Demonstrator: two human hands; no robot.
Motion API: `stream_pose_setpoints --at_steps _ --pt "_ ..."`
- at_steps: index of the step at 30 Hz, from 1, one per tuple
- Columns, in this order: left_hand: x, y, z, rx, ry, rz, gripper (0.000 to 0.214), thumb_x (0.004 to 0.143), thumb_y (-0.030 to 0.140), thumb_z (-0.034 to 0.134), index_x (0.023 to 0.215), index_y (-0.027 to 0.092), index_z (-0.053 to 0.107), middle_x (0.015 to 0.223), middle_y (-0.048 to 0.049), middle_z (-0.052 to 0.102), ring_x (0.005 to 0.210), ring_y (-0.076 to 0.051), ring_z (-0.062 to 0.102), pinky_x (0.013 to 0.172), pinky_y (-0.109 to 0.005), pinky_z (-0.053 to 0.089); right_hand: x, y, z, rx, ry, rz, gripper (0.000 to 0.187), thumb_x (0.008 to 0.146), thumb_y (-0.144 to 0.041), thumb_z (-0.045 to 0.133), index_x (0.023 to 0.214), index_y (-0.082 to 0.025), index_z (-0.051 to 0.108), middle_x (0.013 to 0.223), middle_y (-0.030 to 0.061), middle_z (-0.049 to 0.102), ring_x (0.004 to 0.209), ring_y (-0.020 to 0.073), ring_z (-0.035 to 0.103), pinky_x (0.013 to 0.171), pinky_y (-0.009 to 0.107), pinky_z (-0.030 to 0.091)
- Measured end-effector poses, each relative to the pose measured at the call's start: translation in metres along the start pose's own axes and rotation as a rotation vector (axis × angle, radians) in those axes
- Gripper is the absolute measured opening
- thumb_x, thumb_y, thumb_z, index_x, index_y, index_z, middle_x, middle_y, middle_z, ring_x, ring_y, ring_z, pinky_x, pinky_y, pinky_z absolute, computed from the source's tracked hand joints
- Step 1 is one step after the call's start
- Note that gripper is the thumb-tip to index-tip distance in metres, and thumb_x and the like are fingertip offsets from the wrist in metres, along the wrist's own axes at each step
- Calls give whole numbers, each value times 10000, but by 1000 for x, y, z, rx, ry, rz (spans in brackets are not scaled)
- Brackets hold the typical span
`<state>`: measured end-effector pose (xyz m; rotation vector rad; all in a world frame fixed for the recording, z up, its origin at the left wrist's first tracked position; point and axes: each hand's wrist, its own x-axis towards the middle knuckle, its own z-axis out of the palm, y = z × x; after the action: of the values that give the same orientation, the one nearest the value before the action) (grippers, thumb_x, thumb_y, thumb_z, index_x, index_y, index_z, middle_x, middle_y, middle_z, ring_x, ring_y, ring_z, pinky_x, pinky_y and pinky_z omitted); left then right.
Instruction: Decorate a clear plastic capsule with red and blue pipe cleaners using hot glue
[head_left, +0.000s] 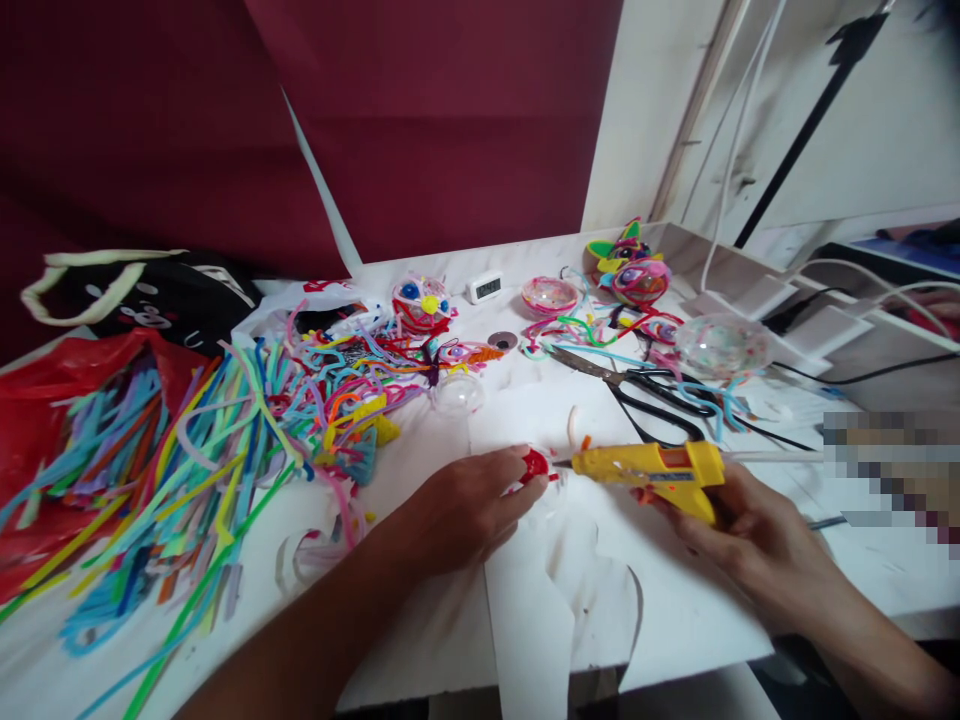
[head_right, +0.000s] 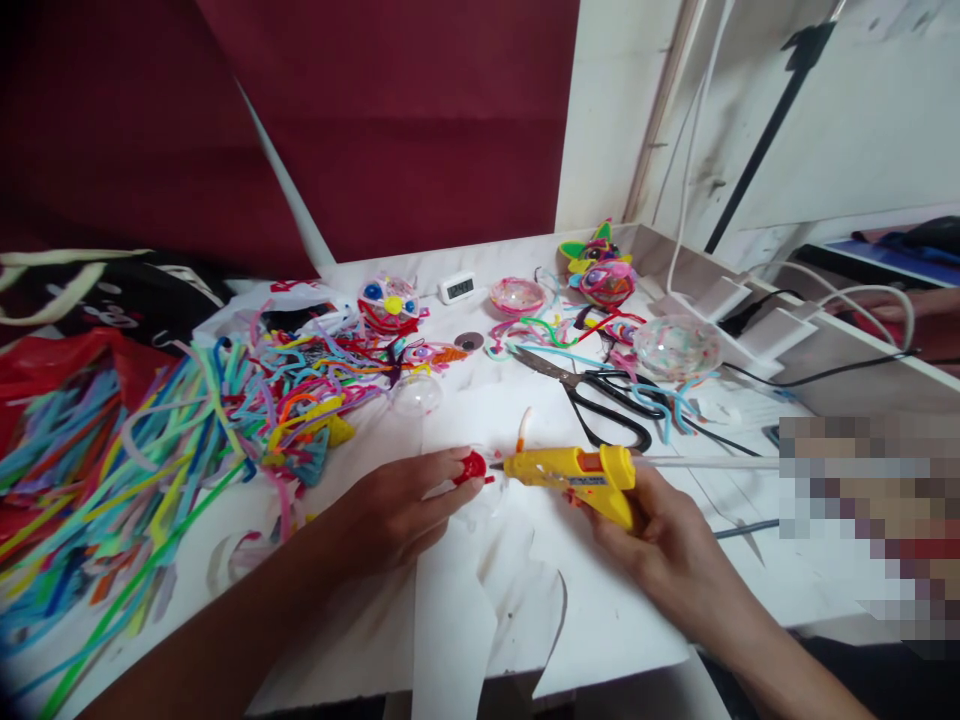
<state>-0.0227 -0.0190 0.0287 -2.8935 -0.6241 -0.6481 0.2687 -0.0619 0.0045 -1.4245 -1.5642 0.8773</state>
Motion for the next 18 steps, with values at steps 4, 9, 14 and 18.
stream_pose_setpoints --at_steps 4,9,14,18 --pt "1 0 0 -6 5 16 328 880 86 431 1194 69 525 1039 -145 619 1192 -249 537 960 -377 525 0 8 2 26 -60 -10 330 814 -377 603 1107 -243 528 1029 81 663 837 208 660 651 268 546" --pt "1 0 0 3 16 10 319 893 101 420 1193 85 526 1015 -127 636 1187 -231 546 974 -373 523 1 8 4 21 -79 -46 303 833 -359 586 1101 -241 511 1039 74 654 883 208 649 715 280 543" --pt "4 2 -3 15 17 47 300 886 94 439 1162 35 542 981 -147 645 1172 -243 557 1003 -374 502 0 8 4 -8 -78 -46 302 825 -345 585 1095 -230 512 1007 71 666 853 210 654 680 273 552" --pt "5 3 -4 52 10 45 289 899 99 415 1151 41 545 981 -146 650 1153 -238 574 982 -369 519 -1 10 4 -23 -83 -52 305 824 -358 583 1099 -244 519 1015 66 665 847 210 659 665 274 555"
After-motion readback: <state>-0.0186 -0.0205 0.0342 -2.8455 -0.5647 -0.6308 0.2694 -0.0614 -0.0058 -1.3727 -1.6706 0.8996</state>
